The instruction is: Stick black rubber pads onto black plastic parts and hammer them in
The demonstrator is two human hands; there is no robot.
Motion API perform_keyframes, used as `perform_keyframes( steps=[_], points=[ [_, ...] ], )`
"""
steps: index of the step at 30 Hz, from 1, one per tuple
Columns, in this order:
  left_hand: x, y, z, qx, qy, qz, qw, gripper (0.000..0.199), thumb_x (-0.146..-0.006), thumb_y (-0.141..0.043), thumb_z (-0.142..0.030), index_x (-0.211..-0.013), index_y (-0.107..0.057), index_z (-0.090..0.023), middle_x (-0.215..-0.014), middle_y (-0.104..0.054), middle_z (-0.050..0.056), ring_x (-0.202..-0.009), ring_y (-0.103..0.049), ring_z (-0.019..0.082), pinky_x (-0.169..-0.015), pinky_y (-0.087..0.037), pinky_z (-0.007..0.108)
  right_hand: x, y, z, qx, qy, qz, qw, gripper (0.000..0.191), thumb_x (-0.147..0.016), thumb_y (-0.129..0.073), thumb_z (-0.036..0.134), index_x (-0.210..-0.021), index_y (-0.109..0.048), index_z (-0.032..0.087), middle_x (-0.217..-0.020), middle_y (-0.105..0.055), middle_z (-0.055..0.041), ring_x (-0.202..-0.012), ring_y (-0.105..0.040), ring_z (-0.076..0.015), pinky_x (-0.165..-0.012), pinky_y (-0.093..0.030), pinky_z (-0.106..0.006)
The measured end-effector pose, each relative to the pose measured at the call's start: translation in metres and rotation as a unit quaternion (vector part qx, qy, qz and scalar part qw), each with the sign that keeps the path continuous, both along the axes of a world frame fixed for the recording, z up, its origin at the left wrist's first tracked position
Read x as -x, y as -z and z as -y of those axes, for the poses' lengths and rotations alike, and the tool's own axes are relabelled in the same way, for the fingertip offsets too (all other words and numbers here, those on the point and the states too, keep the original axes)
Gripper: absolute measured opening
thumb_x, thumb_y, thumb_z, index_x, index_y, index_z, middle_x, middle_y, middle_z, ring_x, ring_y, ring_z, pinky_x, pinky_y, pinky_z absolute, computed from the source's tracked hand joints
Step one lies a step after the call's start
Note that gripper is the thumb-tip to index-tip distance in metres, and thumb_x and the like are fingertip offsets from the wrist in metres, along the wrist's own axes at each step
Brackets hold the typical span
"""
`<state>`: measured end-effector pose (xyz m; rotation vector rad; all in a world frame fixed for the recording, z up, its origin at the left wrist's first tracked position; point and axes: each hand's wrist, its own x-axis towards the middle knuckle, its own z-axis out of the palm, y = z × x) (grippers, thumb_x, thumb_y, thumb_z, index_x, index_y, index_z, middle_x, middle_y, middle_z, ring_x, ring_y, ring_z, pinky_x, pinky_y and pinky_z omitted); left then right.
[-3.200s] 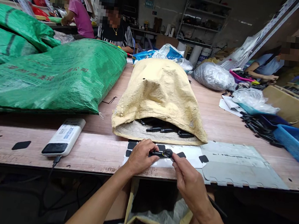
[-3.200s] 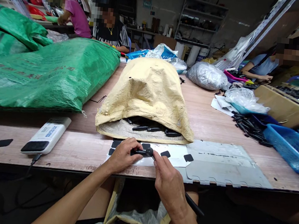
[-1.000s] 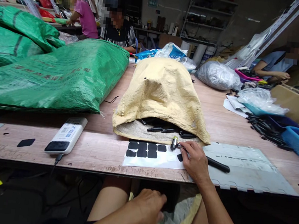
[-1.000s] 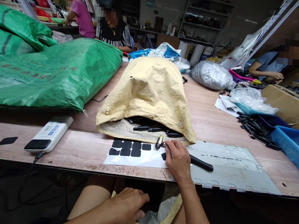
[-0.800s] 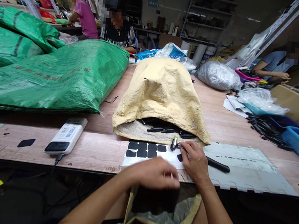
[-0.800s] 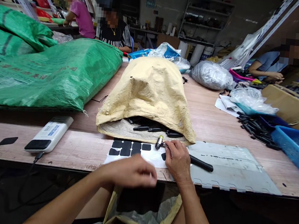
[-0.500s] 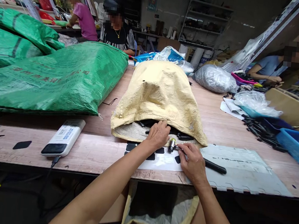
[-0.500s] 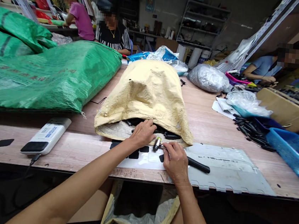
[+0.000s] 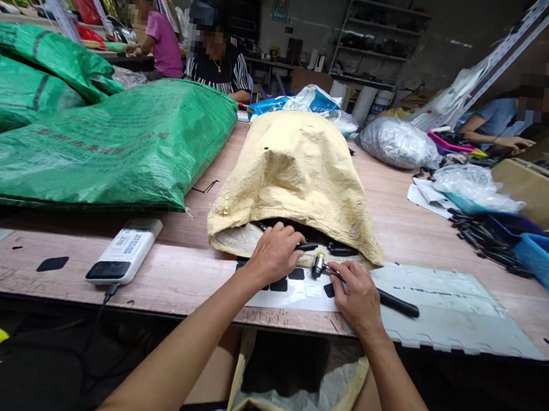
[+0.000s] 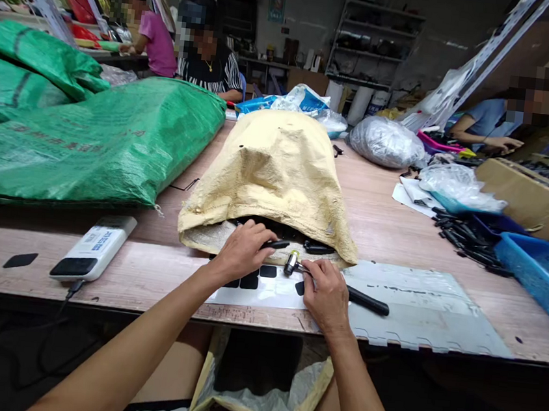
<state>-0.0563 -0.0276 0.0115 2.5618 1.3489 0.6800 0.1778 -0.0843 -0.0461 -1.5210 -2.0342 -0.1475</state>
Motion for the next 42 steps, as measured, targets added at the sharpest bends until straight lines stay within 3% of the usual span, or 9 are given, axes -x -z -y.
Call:
perform_keyframes(
  steps=[5, 10, 15, 21, 27, 31, 37, 42],
  points=[
    [0.029, 0.022, 0.035, 0.111, 0.050, 0.061, 0.991, 0.015, -0.088, -0.068, -0.025, -0.103, -0.069, -0.025, -0.098, -0.064, 0.002, -0.099, -0.053, 0.022, -0.087, -0.042, 0.035, 0.001, 0.000, -0.002, -0.001, 0.010, 0.019, 1.000, 0.026, -0.096, -0.052, 0.026, -0.116, -0.068, 0.023, -0.096, -0.064, -0.0058, -0.090, -0.057, -0.0208, -0.084, -0.046, -0.035],
    [0.030, 0.041, 0.043, 0.093, 0.035, 0.113, 0.989, 0.020, -0.087, -0.070, -0.026, -0.107, -0.070, -0.025, -0.097, -0.062, 0.003, -0.100, -0.052, 0.022, -0.089, -0.042, 0.036, 0.002, -0.003, 0.001, -0.027, 0.010, 0.062, 0.998, 0.030, -0.098, -0.048, 0.023, -0.121, -0.068, 0.023, -0.094, -0.063, -0.0061, -0.088, -0.058, -0.0202, -0.080, -0.046, -0.033],
    [0.030, 0.042, 0.039, 0.094, 0.035, 0.140, 0.985, 0.017, -0.082, -0.075, -0.024, -0.099, -0.070, -0.021, -0.093, -0.064, 0.003, -0.096, -0.053, 0.021, -0.086, -0.042, 0.034, 0.018, -0.021, 0.022, -0.060, -0.011, 0.001, 0.998, 0.040, -0.098, -0.050, 0.021, -0.137, -0.057, 0.025, -0.104, -0.064, -0.0059, -0.093, -0.062, -0.0178, -0.077, -0.049, -0.028],
    [0.030, 0.041, 0.039, 0.100, 0.023, 0.139, 0.985, 0.016, -0.082, -0.076, -0.025, -0.098, -0.073, -0.023, -0.090, -0.063, 0.002, -0.095, -0.053, 0.022, -0.084, -0.041, 0.034, 0.040, -0.037, 0.043, 0.016, -0.092, -0.101, 0.990, 0.044, -0.099, -0.048, 0.018, -0.141, -0.052, 0.028, -0.108, -0.065, -0.0051, -0.098, -0.065, -0.0172, -0.084, -0.053, -0.029],
    [0.029, 0.041, 0.040, 0.101, 0.022, 0.137, 0.985, 0.014, -0.084, -0.073, -0.025, -0.097, -0.073, -0.023, -0.090, -0.063, 0.003, -0.095, -0.053, 0.022, -0.083, -0.041, 0.034, 0.048, -0.032, 0.051, -0.034, -0.085, -0.109, 0.990, 0.046, -0.097, -0.051, 0.014, -0.140, -0.053, 0.029, -0.109, -0.064, -0.0065, -0.099, -0.064, -0.0174, -0.086, -0.053, -0.030],
    [0.028, 0.043, 0.040, 0.097, 0.014, 0.146, 0.984, 0.015, -0.081, -0.075, -0.023, -0.096, -0.073, -0.023, -0.090, -0.063, 0.003, -0.094, -0.053, 0.022, -0.084, -0.041, 0.035, 0.049, -0.027, 0.050, 0.001, -0.069, -0.072, 0.995, 0.040, -0.098, -0.048, 0.016, -0.136, -0.058, 0.026, -0.099, -0.064, -0.0055, -0.088, -0.065, -0.0164, -0.080, -0.054, -0.029],
    [0.029, 0.045, 0.039, 0.097, 0.016, 0.142, 0.985, 0.016, -0.081, -0.075, -0.024, -0.097, -0.073, -0.023, -0.090, -0.063, 0.003, -0.093, -0.053, 0.022, -0.082, -0.042, 0.034, 0.059, -0.032, 0.049, -0.022, -0.097, -0.112, 0.989, 0.043, -0.098, -0.050, 0.015, -0.139, -0.055, 0.028, -0.107, -0.064, -0.0072, -0.097, -0.064, -0.0176, -0.086, -0.054, -0.031],
    [0.029, 0.046, 0.039, 0.095, 0.013, 0.146, 0.985, 0.017, -0.079, -0.076, -0.023, -0.096, -0.072, -0.023, -0.090, -0.063, 0.003, -0.094, -0.053, 0.022, -0.083, -0.042, 0.035, 0.062, -0.031, 0.043, 0.034, -0.101, -0.080, 0.991, 0.039, -0.100, -0.046, 0.019, -0.135, -0.058, 0.027, -0.099, -0.065, -0.0055, -0.091, -0.064, -0.0168, -0.081, -0.053, -0.029]
  ],
)
